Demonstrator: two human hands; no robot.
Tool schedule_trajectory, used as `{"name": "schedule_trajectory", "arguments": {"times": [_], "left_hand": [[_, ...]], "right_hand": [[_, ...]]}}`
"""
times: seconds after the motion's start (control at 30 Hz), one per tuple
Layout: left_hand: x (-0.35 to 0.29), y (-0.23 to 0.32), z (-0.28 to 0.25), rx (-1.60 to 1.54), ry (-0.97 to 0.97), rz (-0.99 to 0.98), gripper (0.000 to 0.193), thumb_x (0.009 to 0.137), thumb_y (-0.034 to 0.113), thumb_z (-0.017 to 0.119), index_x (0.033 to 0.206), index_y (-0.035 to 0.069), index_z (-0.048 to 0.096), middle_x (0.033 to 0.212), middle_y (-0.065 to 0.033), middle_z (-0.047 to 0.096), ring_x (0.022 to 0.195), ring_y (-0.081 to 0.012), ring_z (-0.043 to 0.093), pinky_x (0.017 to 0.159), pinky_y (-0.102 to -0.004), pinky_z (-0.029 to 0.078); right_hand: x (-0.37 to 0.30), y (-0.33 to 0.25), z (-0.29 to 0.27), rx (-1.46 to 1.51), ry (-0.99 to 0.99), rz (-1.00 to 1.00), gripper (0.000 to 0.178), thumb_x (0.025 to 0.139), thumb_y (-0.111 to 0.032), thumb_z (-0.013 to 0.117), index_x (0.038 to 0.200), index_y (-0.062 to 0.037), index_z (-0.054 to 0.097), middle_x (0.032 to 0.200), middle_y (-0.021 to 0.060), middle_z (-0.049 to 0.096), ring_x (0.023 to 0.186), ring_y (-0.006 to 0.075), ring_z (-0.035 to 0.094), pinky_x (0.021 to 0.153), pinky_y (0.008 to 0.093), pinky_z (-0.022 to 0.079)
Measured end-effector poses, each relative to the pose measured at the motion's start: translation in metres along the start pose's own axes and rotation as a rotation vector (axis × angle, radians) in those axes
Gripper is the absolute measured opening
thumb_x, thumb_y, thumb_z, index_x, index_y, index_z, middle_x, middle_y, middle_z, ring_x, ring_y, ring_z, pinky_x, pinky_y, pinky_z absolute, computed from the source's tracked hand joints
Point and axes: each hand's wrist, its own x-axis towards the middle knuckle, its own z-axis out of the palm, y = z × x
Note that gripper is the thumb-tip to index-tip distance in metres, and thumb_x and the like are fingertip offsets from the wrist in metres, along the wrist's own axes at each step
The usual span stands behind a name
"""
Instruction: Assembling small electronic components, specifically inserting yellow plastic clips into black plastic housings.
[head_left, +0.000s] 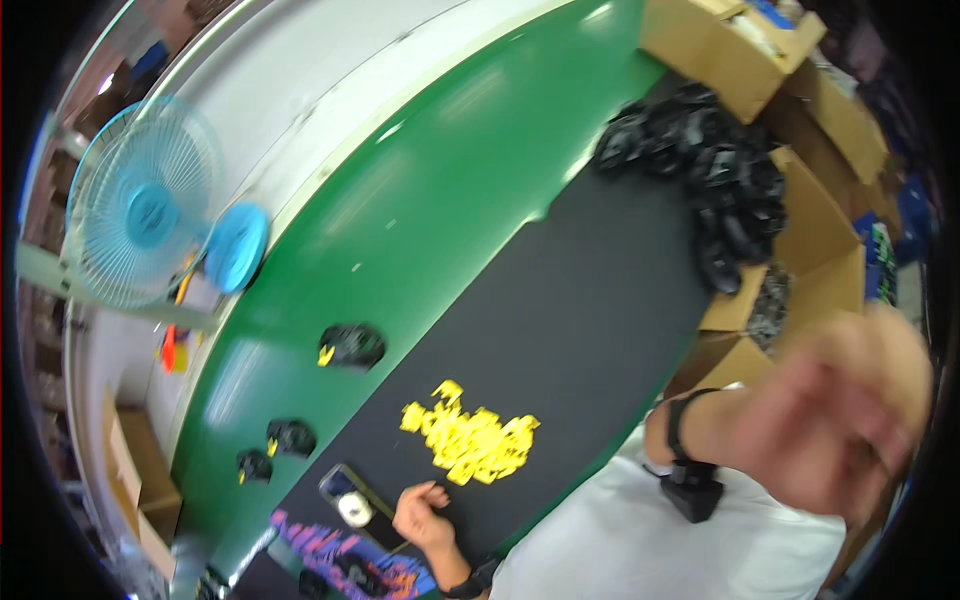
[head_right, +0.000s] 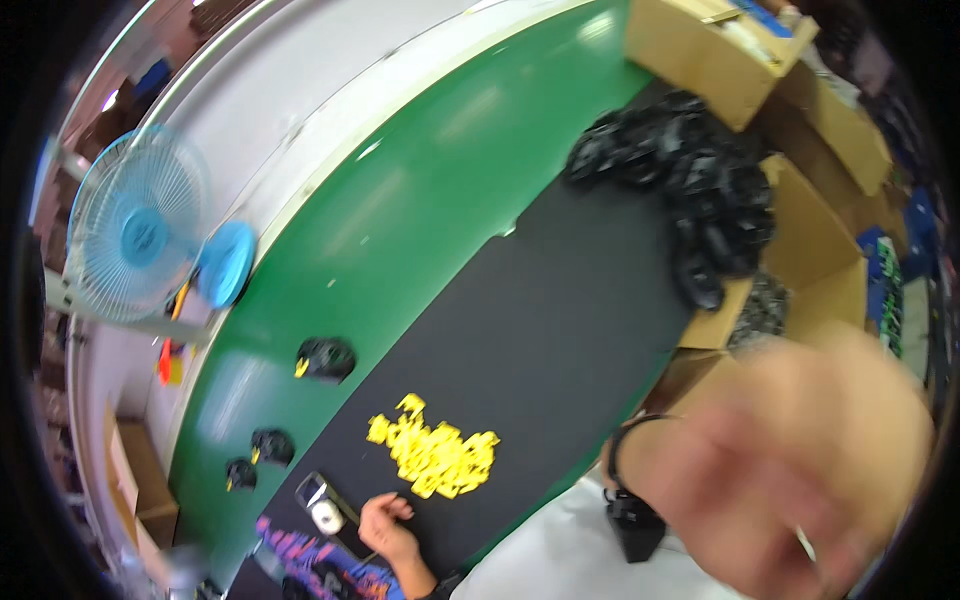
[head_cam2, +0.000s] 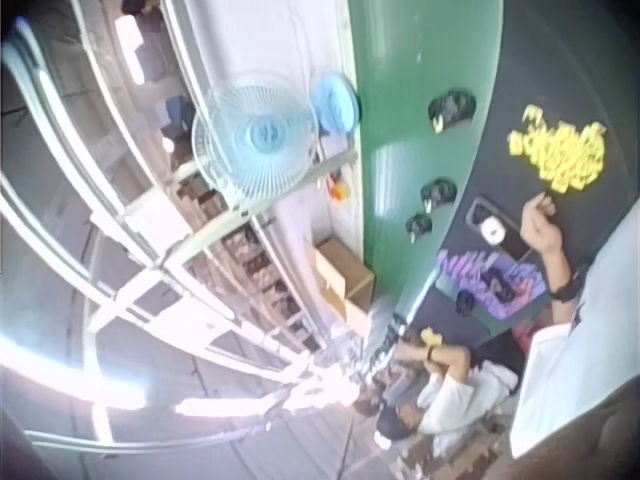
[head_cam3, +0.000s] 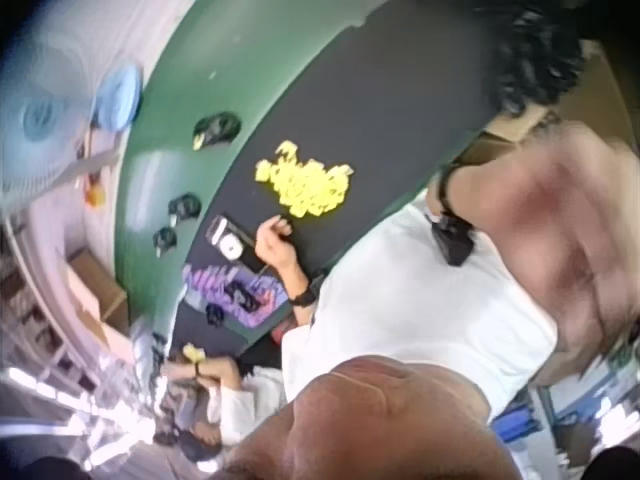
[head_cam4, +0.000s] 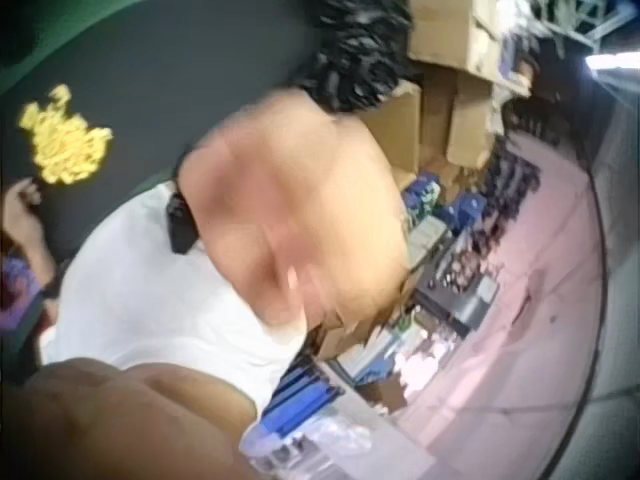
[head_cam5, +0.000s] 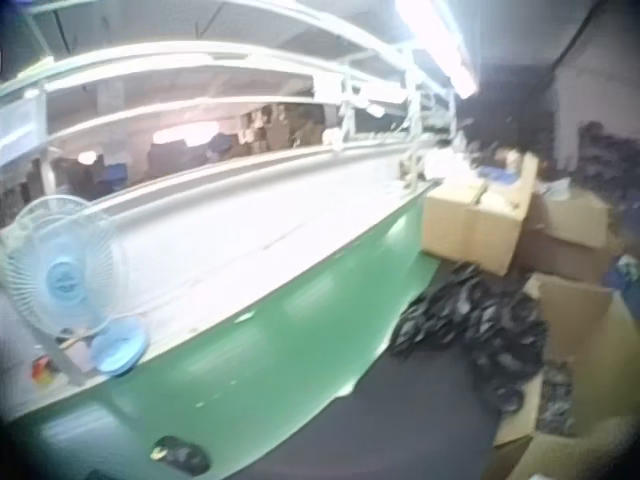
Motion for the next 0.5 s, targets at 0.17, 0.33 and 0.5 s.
{"name": "schedule_trajectory", "arguments": {"times": [0.17, 0.33, 0.5], "left_hand": [[-0.003, -0.016, -0.008, 0.033, 0.02, -0.008, 0.044, 0.103, 0.029, 0.041, 0.086, -0.004, 0.064, 0.068, -0.0097, 0.061, 0.053, -0.0133, 0.057, 0.05, -0.0241, 0.047], [0.003, 0.016, 0.005, 0.02, -0.056, -0.086, 0.036, 0.103, 0.021, 0.042, 0.096, -0.006, 0.065, 0.077, -0.0126, 0.066, 0.059, -0.0166, 0.059, 0.056, -0.0267, 0.049], [0.0, 0.009, 0.003, -0.015, -0.05, -0.072, 0.038, 0.104, 0.024, 0.043, 0.098, -0.006, 0.065, 0.077, -0.0127, 0.066, 0.06, -0.016, 0.058, 0.056, -0.0263, 0.049]], "right_hand": [[-0.029, 0.046, -0.032, 0.133, 0.21, 0.344, 0.027, 0.079, -0.003, 0.065, 0.085, -0.0144, 0.041, 0.085, 0.0038, 0.051, 0.078, 0.0157, 0.048, 0.072, 0.0305, 0.043], [-0.021, 0.039, -0.045, 0.086, 0.234, 0.357, 0.027, 0.077, -0.002, 0.063, 0.084, -0.014, 0.04, 0.085, 0.004, 0.05, 0.078, 0.0152, 0.047, 0.071, 0.0308, 0.042], [-0.02, 0.043, -0.05, 0.108, 0.232, 0.368, 0.025, 0.077, 0.0, 0.058, 0.085, -0.0143, 0.04, 0.086, 0.0032, 0.051, 0.079, 0.0139, 0.047, 0.072, 0.0297, 0.042]]}}
